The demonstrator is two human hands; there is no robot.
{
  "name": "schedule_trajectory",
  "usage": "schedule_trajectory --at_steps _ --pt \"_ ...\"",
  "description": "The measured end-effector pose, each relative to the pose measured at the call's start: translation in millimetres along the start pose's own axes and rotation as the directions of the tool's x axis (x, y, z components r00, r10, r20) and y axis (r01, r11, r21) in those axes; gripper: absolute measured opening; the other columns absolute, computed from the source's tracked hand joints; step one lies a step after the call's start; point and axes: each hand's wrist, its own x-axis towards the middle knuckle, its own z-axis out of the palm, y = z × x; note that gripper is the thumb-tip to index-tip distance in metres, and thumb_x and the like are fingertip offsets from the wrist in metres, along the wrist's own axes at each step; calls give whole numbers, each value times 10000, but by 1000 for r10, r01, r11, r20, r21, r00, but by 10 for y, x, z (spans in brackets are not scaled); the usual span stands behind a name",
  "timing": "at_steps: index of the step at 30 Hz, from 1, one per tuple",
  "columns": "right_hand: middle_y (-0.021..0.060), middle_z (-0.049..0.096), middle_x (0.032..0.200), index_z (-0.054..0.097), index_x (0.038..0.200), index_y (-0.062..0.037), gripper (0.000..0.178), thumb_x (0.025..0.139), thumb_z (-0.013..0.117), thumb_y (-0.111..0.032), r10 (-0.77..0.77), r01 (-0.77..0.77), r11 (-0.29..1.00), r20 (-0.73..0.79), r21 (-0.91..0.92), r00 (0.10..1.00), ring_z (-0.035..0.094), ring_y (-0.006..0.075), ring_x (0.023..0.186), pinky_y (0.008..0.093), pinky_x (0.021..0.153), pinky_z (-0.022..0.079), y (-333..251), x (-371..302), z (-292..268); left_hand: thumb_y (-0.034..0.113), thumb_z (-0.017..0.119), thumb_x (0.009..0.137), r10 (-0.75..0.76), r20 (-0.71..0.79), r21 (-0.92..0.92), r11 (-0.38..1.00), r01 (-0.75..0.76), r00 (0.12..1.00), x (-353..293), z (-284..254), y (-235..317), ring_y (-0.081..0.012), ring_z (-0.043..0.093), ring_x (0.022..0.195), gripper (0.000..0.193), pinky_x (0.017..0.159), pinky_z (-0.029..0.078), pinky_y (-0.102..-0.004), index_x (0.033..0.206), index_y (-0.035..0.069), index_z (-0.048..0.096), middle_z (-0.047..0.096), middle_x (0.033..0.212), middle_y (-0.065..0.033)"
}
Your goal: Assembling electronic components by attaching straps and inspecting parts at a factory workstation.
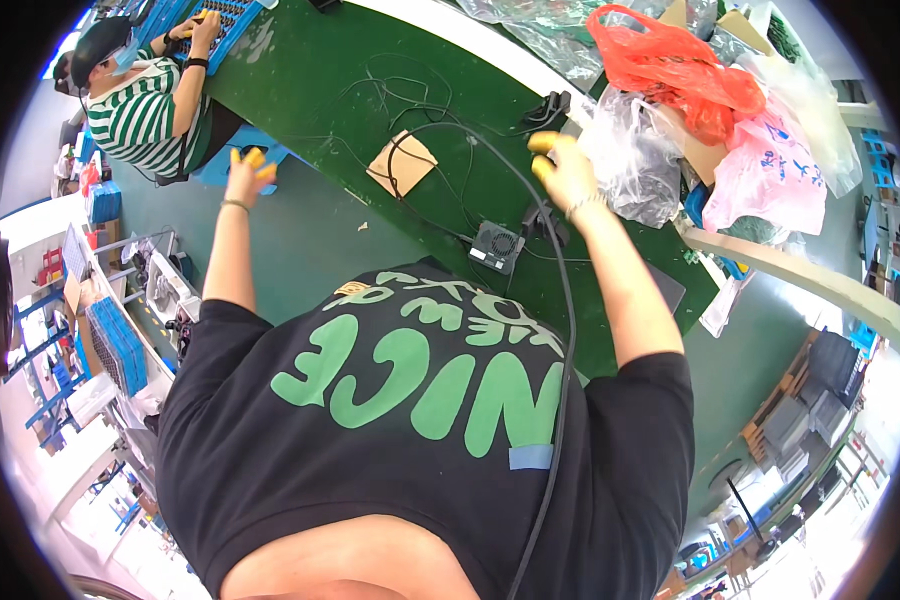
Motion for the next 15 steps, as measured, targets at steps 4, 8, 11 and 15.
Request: schedule_trajectory --at_steps 4,8,11,15 --pt "112 604 1068 655 987 -94 380 660 546 67 -155 217 949 259 -227 953 526 350 1007 443 836 464 -180 -774 300 132 636 795 657 156 720 435 -540 738 -672 488 -654 -330 577 967 480 847 467 -415 1246 64 487 609 1032 -168" --pt "69 569 1095 644 1003 -136 352 688 645 22 -154 267 864 280 -426 948 491 323 1091 420 923 401 -421 -1065 271 54 637 783 560 751 221 288 -932 351 -1676 1166 -674 -306 581 932 228 860 465 -381 1002 111 661 632 972 -83" --pt "65 602 1032 658 873 -108 202 722 715 -229 -189 256 898 211 -357 959 511 306 1055 425 890 405 -196 -1049 214 92 653 775 556 818 110 101 -989 148 -1794 1548 -724 -272 523 1075 364 940 408 -413 1135 118 604 582 1129 -79" --pt "121 613 840 633 906 -31 119 833 636 -125 71 -73 997 -133 -18 989 606 290 793 350 697 493 -174 -1049 -122 97 683 740 493 842 238 23 -971 218 -1645 1684 -732 -280 503 1090 415 943 397 -411 1145 115 597 549 1152 -90"
